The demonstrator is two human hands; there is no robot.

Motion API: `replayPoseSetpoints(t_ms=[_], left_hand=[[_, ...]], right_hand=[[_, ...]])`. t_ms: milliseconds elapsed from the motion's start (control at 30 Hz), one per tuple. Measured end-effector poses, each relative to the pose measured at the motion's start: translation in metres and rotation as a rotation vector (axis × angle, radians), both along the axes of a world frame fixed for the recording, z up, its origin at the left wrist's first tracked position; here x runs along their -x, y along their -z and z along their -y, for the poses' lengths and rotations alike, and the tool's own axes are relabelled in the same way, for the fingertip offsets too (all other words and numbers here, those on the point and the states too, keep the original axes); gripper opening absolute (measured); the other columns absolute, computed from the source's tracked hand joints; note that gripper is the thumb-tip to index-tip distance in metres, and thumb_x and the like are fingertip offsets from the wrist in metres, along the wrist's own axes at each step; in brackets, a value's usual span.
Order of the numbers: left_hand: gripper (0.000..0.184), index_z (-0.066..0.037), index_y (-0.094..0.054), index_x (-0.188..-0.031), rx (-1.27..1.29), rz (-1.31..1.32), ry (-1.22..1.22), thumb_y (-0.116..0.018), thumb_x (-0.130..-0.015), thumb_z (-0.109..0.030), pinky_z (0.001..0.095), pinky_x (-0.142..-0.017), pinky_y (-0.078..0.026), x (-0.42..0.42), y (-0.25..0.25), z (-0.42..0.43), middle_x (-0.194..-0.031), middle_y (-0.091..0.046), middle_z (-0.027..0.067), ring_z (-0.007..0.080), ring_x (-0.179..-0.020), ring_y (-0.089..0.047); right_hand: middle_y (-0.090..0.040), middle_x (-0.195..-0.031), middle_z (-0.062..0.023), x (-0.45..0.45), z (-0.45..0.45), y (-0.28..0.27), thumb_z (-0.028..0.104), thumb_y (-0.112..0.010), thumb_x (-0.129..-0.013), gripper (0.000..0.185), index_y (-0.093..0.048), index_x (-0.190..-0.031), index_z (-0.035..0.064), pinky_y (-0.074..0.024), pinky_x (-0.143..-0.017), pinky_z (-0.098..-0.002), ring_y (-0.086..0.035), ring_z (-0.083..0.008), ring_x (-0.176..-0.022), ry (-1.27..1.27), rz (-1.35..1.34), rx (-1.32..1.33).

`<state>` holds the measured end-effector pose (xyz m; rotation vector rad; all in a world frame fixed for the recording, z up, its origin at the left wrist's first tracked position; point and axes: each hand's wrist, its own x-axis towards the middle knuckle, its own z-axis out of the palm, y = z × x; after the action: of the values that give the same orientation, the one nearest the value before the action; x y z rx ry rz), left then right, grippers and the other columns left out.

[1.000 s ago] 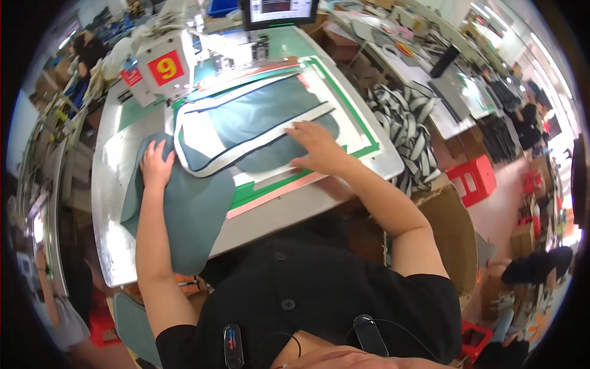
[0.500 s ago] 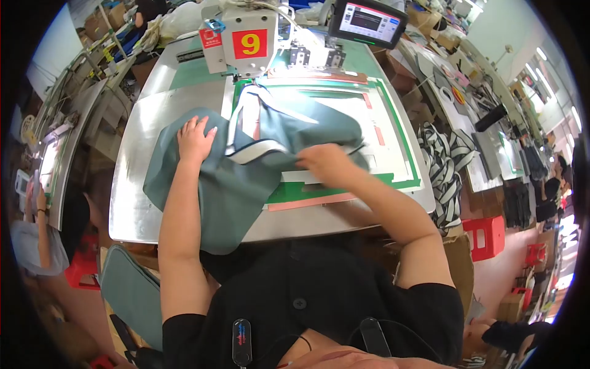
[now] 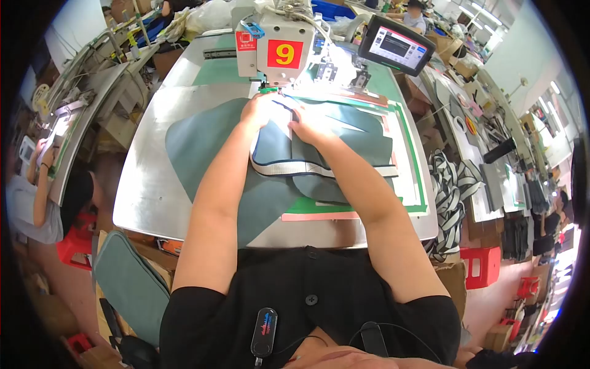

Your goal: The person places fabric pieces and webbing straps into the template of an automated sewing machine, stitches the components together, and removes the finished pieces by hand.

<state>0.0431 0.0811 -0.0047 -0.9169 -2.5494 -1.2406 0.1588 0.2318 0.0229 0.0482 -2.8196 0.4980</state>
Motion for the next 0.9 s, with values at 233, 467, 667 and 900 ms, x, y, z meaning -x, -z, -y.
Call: replayPoseSetpoints(t_ms=[233,467,667,900], left_hand=[[0.023,-0.018,-0.069,-0.093,0.165,0.086,-0.053,-0.055,-0.079,-0.029,0.0355,-0.071,-0.049,0.010,0.001,-0.009,-0.087,-0.067,0.0081,0.0267,-0.082,-0.063],[0.020,-0.017,-0.069,-0.089,0.079,0.119,-0.054,-0.056,-0.076,-0.025,0.0358,-0.067,-0.049,-0.001,-0.001,-0.002,-0.083,-0.067,0.0082,0.0265,-0.079,-0.064],[0.021,-0.019,-0.069,-0.091,0.125,0.024,-0.072,-0.054,-0.078,-0.026,0.0372,-0.067,-0.049,-0.017,-0.018,0.001,-0.081,-0.066,0.0095,0.0284,-0.080,-0.063],[0.023,-0.016,-0.070,-0.094,0.204,0.020,-0.114,-0.053,-0.081,-0.023,0.0355,-0.076,-0.048,-0.010,-0.005,0.009,-0.093,-0.065,0.0142,0.0296,-0.086,-0.062]], right_hand=[[-0.058,-0.112,-0.0110,0.008,-0.017,0.004,0.020,-0.057,-0.080,0.046,-0.049,-0.125,0.0176,-0.0425,-0.090,-0.0400,-0.054,-0.0303,-0.103,-0.040,-0.045,-0.142],[-0.054,-0.119,-0.0147,0.006,-0.027,0.016,0.025,-0.057,-0.083,0.041,-0.052,-0.118,0.0068,-0.0410,-0.091,-0.0402,-0.052,-0.0339,-0.105,-0.079,-0.110,-0.095],[-0.053,-0.121,-0.0146,0.004,-0.024,0.011,0.026,-0.056,-0.083,0.041,-0.052,-0.119,0.0069,-0.0396,-0.094,-0.0407,-0.049,-0.0331,-0.110,-0.053,-0.038,-0.083],[-0.052,-0.123,-0.0132,0.003,-0.023,0.011,0.028,-0.055,-0.085,0.038,-0.054,-0.117,0.0074,-0.0383,-0.096,-0.0391,-0.048,-0.0323,-0.112,-0.041,-0.081,-0.136]])
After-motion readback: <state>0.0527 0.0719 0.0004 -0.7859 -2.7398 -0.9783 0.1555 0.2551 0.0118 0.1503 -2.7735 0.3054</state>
